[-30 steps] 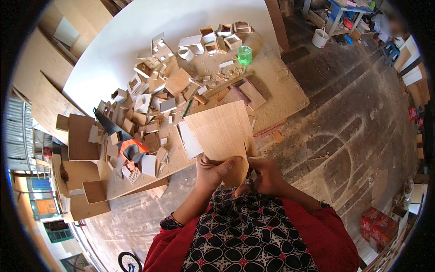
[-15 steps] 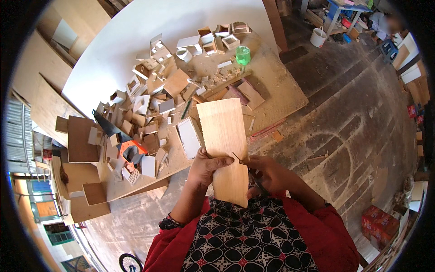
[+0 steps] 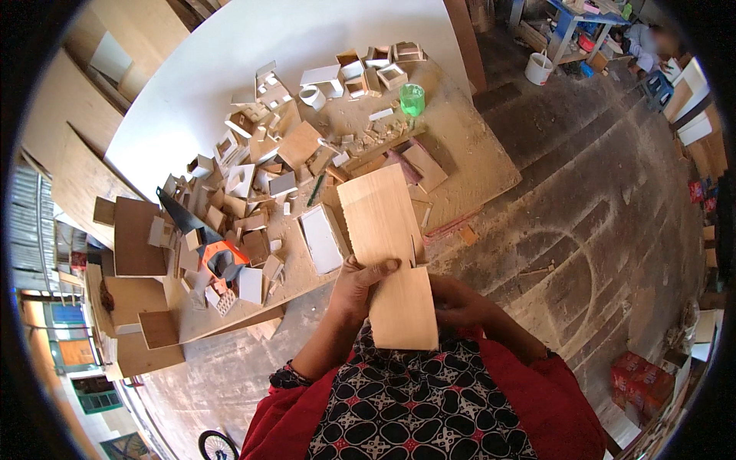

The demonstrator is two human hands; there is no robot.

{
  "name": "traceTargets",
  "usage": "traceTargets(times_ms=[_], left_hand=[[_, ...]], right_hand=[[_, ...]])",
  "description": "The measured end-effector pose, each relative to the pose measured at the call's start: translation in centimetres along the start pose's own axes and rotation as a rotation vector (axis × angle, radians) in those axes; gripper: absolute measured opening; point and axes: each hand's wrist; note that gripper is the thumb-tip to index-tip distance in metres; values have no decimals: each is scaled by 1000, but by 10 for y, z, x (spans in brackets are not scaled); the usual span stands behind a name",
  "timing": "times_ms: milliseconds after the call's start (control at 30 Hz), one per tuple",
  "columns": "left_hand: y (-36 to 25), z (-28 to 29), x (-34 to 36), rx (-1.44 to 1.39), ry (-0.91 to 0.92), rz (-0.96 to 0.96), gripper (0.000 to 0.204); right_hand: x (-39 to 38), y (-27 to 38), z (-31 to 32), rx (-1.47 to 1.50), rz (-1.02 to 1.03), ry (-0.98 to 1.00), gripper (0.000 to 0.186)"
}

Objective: The person constructs a small model by cutting thin wood sheets with shears and gluing the pieces onto a cardboard frame using a small brush.

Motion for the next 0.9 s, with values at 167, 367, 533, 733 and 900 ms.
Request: traceTargets(times_ms=[167, 367, 533, 733, 900], left_hand=[[6, -12, -2, 13, -118, -150, 27], [9, -14, -3, 150, -153, -232, 20], [12, -15, -2, 116, -159, -240, 20], [17, -12, -2, 89, -138, -212, 20], [11, -11, 0, 204, -152, -202, 19]], right_hand=[[6, 9, -3, -435, -30, -174, 50], [6, 10, -9, -512, 114, -281, 42], [8, 20, -12, -484, 58, -322, 38], [3, 20, -11, -568, 5, -339, 42], [2, 16, -9, -523, 12, -354, 44]])
Point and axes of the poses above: each hand's wrist, its own x-axis towards the middle knuckle, its own z-axis out of the back of the hand, y = z × x, and after that the axes turned 11 degrees about x, right-handed
